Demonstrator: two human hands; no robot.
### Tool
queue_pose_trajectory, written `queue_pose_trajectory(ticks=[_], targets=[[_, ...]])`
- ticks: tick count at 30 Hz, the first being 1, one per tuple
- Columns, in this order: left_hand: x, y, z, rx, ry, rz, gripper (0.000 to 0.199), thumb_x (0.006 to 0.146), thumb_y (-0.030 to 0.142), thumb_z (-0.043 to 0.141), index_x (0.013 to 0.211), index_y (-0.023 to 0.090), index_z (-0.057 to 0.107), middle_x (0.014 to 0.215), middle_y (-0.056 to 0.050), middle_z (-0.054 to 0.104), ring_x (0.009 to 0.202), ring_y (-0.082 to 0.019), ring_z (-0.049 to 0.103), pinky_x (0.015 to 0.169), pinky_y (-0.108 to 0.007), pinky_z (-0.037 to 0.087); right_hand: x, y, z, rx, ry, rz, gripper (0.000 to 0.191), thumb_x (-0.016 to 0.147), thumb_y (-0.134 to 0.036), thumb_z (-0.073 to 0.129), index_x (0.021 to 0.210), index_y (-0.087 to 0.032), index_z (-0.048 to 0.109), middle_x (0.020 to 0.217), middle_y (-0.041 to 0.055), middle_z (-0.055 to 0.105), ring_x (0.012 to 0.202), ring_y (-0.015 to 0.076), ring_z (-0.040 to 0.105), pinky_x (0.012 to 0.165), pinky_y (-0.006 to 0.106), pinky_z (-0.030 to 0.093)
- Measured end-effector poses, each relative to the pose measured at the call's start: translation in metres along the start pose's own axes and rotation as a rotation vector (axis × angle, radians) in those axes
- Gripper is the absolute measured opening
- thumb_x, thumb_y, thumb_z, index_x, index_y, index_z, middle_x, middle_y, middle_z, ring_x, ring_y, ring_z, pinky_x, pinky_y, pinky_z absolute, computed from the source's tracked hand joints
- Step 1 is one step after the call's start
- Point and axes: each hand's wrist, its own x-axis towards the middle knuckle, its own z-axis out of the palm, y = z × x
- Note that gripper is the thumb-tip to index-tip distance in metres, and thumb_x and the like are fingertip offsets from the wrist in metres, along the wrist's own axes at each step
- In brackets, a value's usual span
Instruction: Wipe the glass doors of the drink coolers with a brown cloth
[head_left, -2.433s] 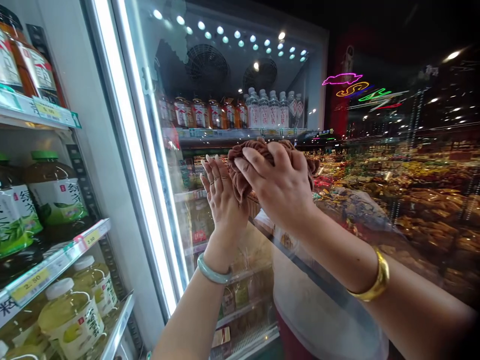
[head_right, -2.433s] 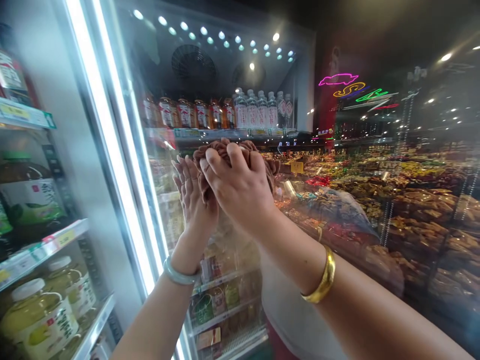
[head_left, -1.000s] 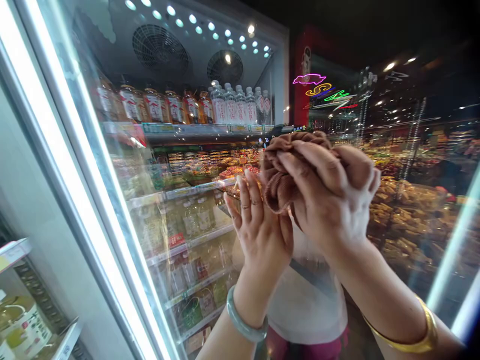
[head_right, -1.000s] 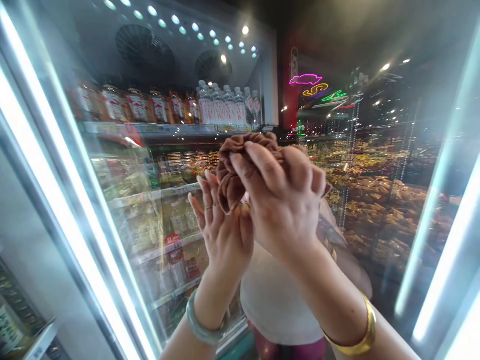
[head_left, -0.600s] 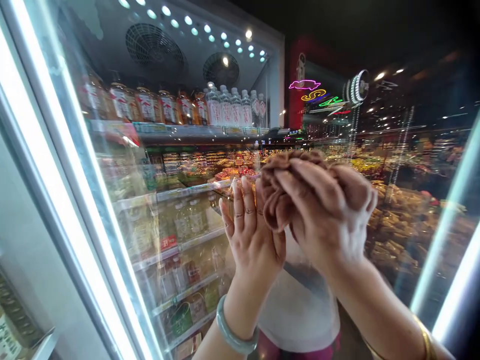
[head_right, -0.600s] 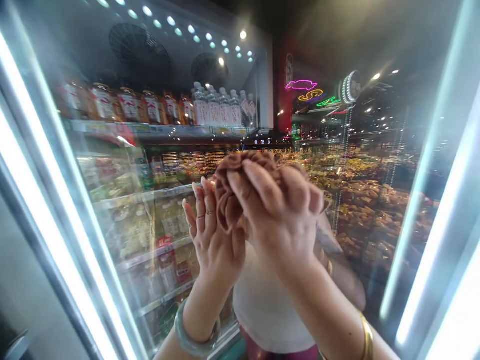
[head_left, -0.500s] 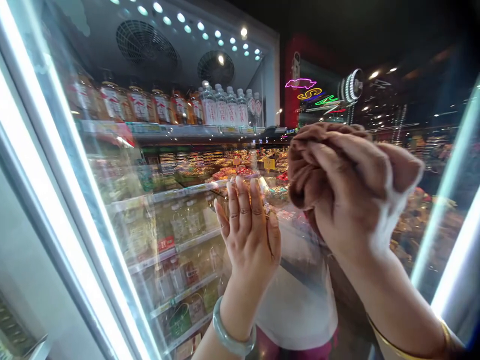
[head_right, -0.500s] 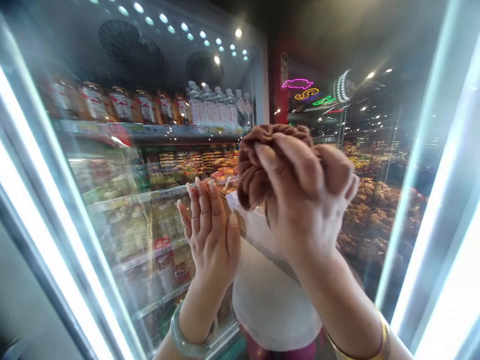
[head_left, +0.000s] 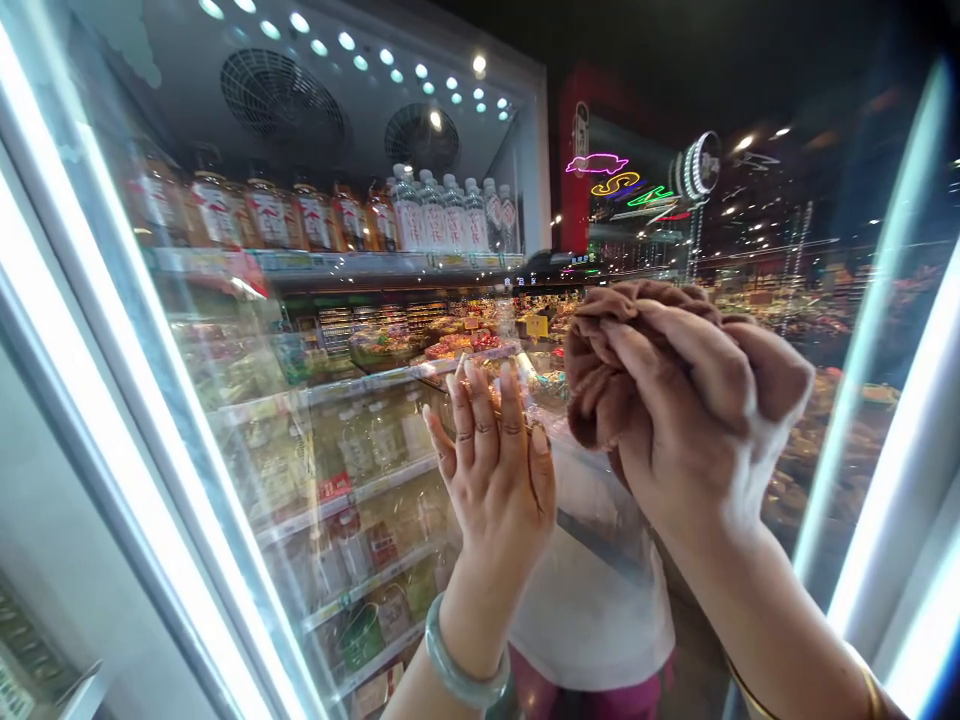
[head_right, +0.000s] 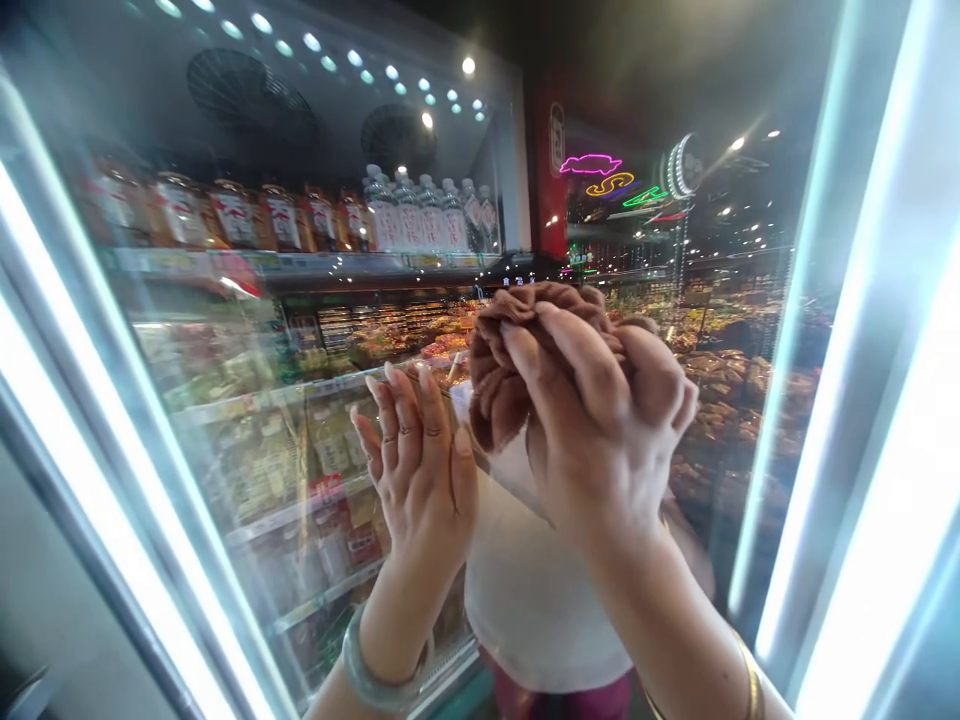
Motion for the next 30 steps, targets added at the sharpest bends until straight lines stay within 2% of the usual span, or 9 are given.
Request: queue_pose_trajectory(ticks=[3, 6, 10, 13, 18, 21, 25, 27, 30], targets=[[-0.009, 0.009, 0.006, 0.041, 0.024, 0.086, 0.07, 0.108, 0.028, 0.039, 0.17, 0.017, 0.008, 0.178, -0.007, 0.007, 0.167, -0.025, 0.005, 0.138, -0.049, -0.003, -0.018, -0.008, -0.003, 0.021, -0.037, 0.0, 0.047, 0.094, -0.033, 0.072, 0.14, -0.031, 0.065, 0.136, 0.0047, 0.069, 0.126, 0.0293, 0.053, 0.106, 0.045, 0.045], [-0.016, 0.021, 0.01, 0.044, 0.035, 0.107, 0.069, 0.107, 0.027, 0.038, 0.17, 0.015, 0.011, 0.178, -0.01, 0.009, 0.167, -0.027, 0.005, 0.138, -0.052, 0.0, -0.018, -0.009, -0.004, 0.059, -0.111, -0.053, 0.046, 0.098, -0.035, 0.067, 0.144, -0.032, 0.062, 0.135, 0.0034, 0.069, 0.126, 0.0269, 0.051, 0.107, 0.044, 0.043], [-0.017, 0.039, 0.011, 0.014, -0.02, 0.045, 0.074, 0.106, 0.025, 0.042, 0.17, 0.013, 0.007, 0.178, -0.013, 0.009, 0.167, -0.029, 0.005, 0.137, -0.054, -0.003, -0.002, 0.032, -0.011, 0.062, -0.077, -0.011, 0.052, 0.095, -0.032, 0.073, 0.145, -0.034, 0.061, 0.142, 0.0018, 0.066, 0.132, 0.0266, 0.052, 0.11, 0.045, 0.043], [-0.021, 0.054, 0.013, 0.014, -0.052, 0.042, 0.075, 0.106, 0.024, 0.042, 0.17, 0.012, 0.005, 0.178, -0.013, 0.01, 0.167, -0.026, 0.004, 0.137, -0.051, -0.005, -0.015, 0.059, -0.021, 0.045, 0.009, 0.037, 0.05, 0.093, -0.029, 0.074, 0.143, -0.03, 0.064, 0.144, 0.0054, 0.064, 0.133, 0.0282, 0.053, 0.11, 0.048, 0.045], [-0.032, 0.073, 0.023, -0.022, -0.077, 0.104, 0.07, 0.107, 0.03, 0.034, 0.169, 0.008, 0.013, 0.178, -0.013, 0.004, 0.167, -0.03, 0.0, 0.136, -0.053, -0.005, -0.053, 0.052, -0.032, 0.124, -0.074, -0.019, 0.053, 0.089, -0.026, 0.078, 0.141, -0.03, 0.065, 0.133, 0.0053, 0.07, 0.125, 0.0264, 0.056, 0.106, 0.044, 0.05], [-0.034, 0.084, 0.029, -0.022, -0.044, 0.076, 0.069, 0.107, 0.03, 0.035, 0.169, 0.008, 0.014, 0.178, -0.013, 0.005, 0.167, -0.029, 0.0, 0.137, -0.053, -0.004, -0.043, 0.06, -0.035, 0.103, -0.094, -0.035, 0.054, 0.089, -0.027, 0.079, 0.141, -0.033, 0.064, 0.134, 0.0026, 0.069, 0.125, 0.0256, 0.055, 0.109, 0.044, 0.049], [-0.037, 0.098, 0.034, 0.013, -0.064, 0.039, 0.072, 0.107, 0.025, 0.038, 0.169, 0.007, 0.006, 0.178, -0.015, 0.006, 0.167, -0.028, 0.002, 0.137, -0.052, -0.004, -0.033, 0.091, -0.042, 0.095, -0.061, -0.008, 0.052, 0.092, -0.027, 0.075, 0.143, -0.026, 0.064, 0.142, 0.0065, 0.065, 0.134, 0.0306, 0.051, 0.116, 0.052, 0.045], [-0.044, 0.101, 0.036, 0.008, -0.069, 0.074, 0.071, 0.107, 0.028, 0.037, 0.169, 0.007, 0.008, 0.178, -0.015, 0.008, 0.167, -0.028, 0.003, 0.137, -0.052, -0.003, -0.05, 0.092, -0.047, 0.116, -0.066, 0.017, 0.052, 0.091, -0.026, 0.076, 0.141, -0.025, 0.065, 0.141, 0.0072, 0.065, 0.132, 0.0307, 0.052, 0.116, 0.053, 0.045], [-0.061, 0.098, 0.039, -0.042, -0.058, 0.165, 0.067, 0.108, 0.031, 0.031, 0.168, 0.007, 0.017, 0.177, -0.015, 0.016, 0.167, -0.029, 0.009, 0.137, -0.053, 0.004, -0.089, 0.071, -0.051, 0.18, -0.053, 0.099, 0.045, 0.087, -0.023, 0.079, 0.132, -0.029, 0.072, 0.127, 0.0063, 0.07, 0.121, 0.0267, 0.058, 0.108, 0.048, 0.052]])
